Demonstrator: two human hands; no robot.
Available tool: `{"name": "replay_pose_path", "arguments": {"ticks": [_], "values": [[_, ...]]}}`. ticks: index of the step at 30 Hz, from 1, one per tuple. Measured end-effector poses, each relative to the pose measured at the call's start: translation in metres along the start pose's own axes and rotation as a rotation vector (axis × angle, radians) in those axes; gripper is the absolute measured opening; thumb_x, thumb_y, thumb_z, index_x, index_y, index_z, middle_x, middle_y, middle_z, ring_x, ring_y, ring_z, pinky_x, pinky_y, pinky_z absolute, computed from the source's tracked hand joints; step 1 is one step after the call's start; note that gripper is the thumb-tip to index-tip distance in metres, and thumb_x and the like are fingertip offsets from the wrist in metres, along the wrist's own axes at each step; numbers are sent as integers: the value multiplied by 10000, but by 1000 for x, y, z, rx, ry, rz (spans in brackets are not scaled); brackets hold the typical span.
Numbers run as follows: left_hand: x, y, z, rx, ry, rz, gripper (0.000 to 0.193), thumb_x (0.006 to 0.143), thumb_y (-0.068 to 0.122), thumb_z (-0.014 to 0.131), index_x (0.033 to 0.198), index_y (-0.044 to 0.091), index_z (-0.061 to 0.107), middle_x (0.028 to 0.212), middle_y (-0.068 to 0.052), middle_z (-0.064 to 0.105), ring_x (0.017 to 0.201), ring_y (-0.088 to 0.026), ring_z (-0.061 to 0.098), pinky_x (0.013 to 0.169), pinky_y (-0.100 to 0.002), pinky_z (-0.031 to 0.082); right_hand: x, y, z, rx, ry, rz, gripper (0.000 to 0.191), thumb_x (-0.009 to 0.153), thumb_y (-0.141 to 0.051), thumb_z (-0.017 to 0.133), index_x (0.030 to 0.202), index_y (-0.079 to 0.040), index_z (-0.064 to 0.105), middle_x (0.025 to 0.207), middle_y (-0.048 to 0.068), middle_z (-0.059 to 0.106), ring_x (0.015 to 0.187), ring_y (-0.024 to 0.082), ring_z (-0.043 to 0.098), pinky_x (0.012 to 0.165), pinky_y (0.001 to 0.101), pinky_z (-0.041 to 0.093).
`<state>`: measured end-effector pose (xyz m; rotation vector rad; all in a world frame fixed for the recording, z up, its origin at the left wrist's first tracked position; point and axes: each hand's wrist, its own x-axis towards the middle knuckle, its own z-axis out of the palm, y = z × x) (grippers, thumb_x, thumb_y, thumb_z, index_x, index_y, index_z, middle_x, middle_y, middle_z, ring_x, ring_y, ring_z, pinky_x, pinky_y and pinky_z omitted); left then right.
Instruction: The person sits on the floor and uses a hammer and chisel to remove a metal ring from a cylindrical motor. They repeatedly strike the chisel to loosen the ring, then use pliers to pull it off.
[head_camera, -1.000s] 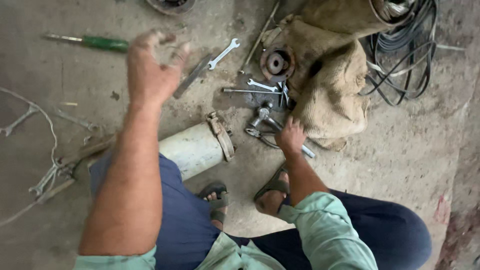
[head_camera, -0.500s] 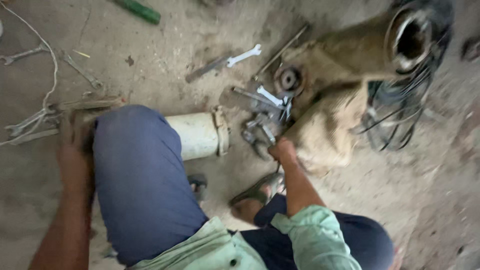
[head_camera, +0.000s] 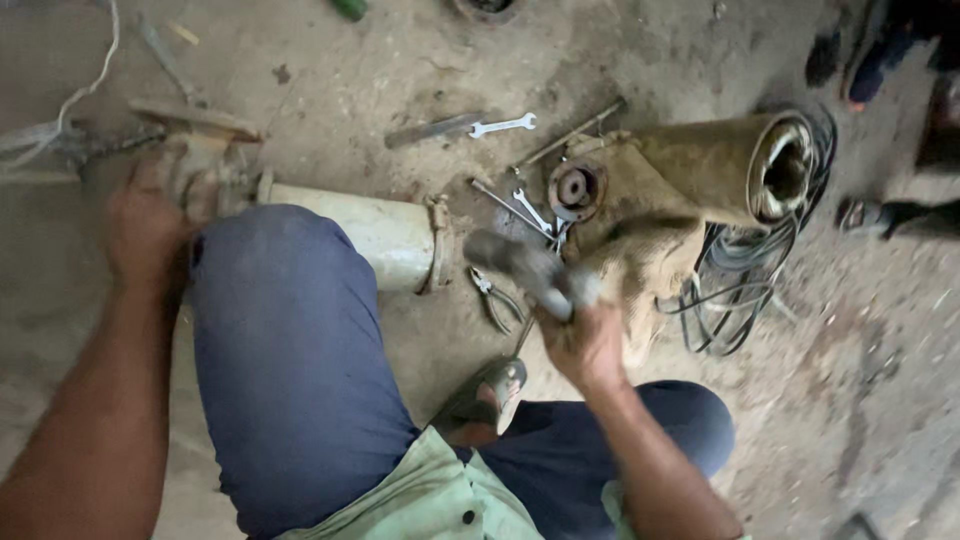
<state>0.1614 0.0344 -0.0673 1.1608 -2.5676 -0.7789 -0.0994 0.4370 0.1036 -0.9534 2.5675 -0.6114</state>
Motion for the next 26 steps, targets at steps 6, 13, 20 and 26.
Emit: {"name": "replay_pose_path", "arguments": {"ticks": [6,13,20,26], "values": [[-2,1,-3,-17,-74,-90,725,888,413,752,1499,80,546,1394,-276,600,1133,-502,613,906,-583,492,24,-9,33,-379,-392,-191,219,861,-182,724,1064,-120,670,795,122,719,745,343,707,636,502,550],[-22,13,-21,-70,51,13,586,1080,458,651,1514,75,558,1419,-268,610,1189,-500,603,999,-578,467,58,-61,1,-427,-399,-404,254,877,-121,730,1125,-148,682,816,93,725,684,251,728,595,421,579],[-15,14,-29,-4,16,25,573,1039,432,693,1475,74,592,1370,-230,632,1074,-460,642,887,-585,491,51,-61,28,159,-393,-683,354,758,-17,734,1084,-111,636,927,93,709,805,246,702,784,377,601],[-11,12,-23,-44,53,20,574,1005,434,724,1453,91,614,1362,-216,634,1128,-438,644,937,-555,512,92,-78,26,-953,-427,-677,168,895,-106,750,1012,-220,711,803,21,742,734,209,735,770,433,588]]}}
